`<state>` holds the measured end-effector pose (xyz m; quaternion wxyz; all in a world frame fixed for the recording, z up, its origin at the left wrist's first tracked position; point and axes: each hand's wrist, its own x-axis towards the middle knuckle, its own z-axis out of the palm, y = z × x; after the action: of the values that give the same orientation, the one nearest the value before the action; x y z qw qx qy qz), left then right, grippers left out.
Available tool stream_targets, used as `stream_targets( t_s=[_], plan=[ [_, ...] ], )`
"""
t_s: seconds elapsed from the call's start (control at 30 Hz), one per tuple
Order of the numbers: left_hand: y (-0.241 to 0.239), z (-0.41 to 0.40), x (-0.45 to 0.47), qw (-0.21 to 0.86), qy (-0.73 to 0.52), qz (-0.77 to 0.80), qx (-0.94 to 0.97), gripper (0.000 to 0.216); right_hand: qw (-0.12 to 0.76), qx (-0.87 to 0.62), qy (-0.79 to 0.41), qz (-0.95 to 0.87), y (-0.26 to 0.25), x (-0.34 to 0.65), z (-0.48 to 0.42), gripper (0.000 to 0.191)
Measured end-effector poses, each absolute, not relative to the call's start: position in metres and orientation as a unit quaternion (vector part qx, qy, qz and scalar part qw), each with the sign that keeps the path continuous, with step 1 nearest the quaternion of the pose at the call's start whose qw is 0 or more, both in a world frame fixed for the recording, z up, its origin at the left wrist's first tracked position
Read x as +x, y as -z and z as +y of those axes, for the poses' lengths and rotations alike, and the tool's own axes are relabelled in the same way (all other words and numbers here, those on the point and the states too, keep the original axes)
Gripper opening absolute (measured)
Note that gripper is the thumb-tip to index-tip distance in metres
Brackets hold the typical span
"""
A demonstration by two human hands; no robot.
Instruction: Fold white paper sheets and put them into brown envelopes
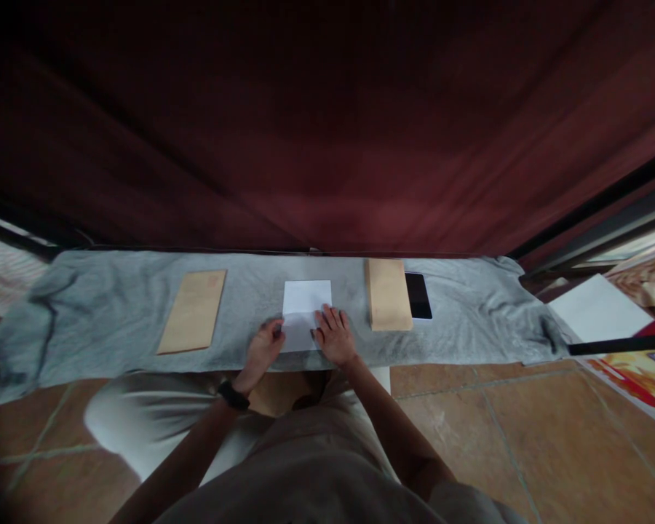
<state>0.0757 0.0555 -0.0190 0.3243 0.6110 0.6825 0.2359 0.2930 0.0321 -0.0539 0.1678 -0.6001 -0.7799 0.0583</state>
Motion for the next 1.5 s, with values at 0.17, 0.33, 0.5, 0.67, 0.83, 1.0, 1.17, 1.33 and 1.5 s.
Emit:
stream_targets(
  t_s=[0.17,0.33,0.5,0.67,0.83,1.0,1.17,1.33,1.5],
  plan=[
    [0.018,0.063,0.113,0.107,-0.206,0.593,0.771,0.049,0.162,-0.599,-0.032,-0.784,0.060,0.293,0.030,0.052],
    [0.036,0.092,0.143,0.080,-0.124,0.547,0.824,0.060,0.163,-0.594,-0.020,-0.788,0.057,0.292,0.030,0.048],
    [0.047,0.110,0.123,0.050,-0.128,0.576,0.806,0.066,0.157,-0.599,-0.024,-0.785,0.055,0.292,0.031,0.050],
    [0.051,0.107,0.099,0.033,-0.154,0.596,0.787,0.065,0.154,-0.598,-0.030,-0.786,0.055,0.293,0.031,0.053],
    [0.045,0.084,0.082,0.045,-0.142,0.565,0.812,0.061,0.160,-0.600,-0.038,-0.783,0.055,0.293,0.031,0.053],
    [0.031,0.050,0.066,0.098,-0.086,0.420,0.898,0.056,0.172,-0.601,-0.052,-0.779,0.052,0.293,0.031,0.052],
    [0.018,0.044,0.072,0.095,-0.034,0.418,0.903,0.059,0.177,-0.601,-0.060,-0.777,0.051,0.293,0.032,0.049],
    [0.014,0.040,0.091,0.066,0.019,0.436,0.898,0.063,0.187,-0.597,-0.067,-0.778,0.049,0.297,0.031,0.045],
    [0.006,0.033,0.096,0.048,0.023,0.442,0.895,0.061,0.202,-0.566,-0.083,-0.795,0.049,0.307,0.026,0.043]
  ],
)
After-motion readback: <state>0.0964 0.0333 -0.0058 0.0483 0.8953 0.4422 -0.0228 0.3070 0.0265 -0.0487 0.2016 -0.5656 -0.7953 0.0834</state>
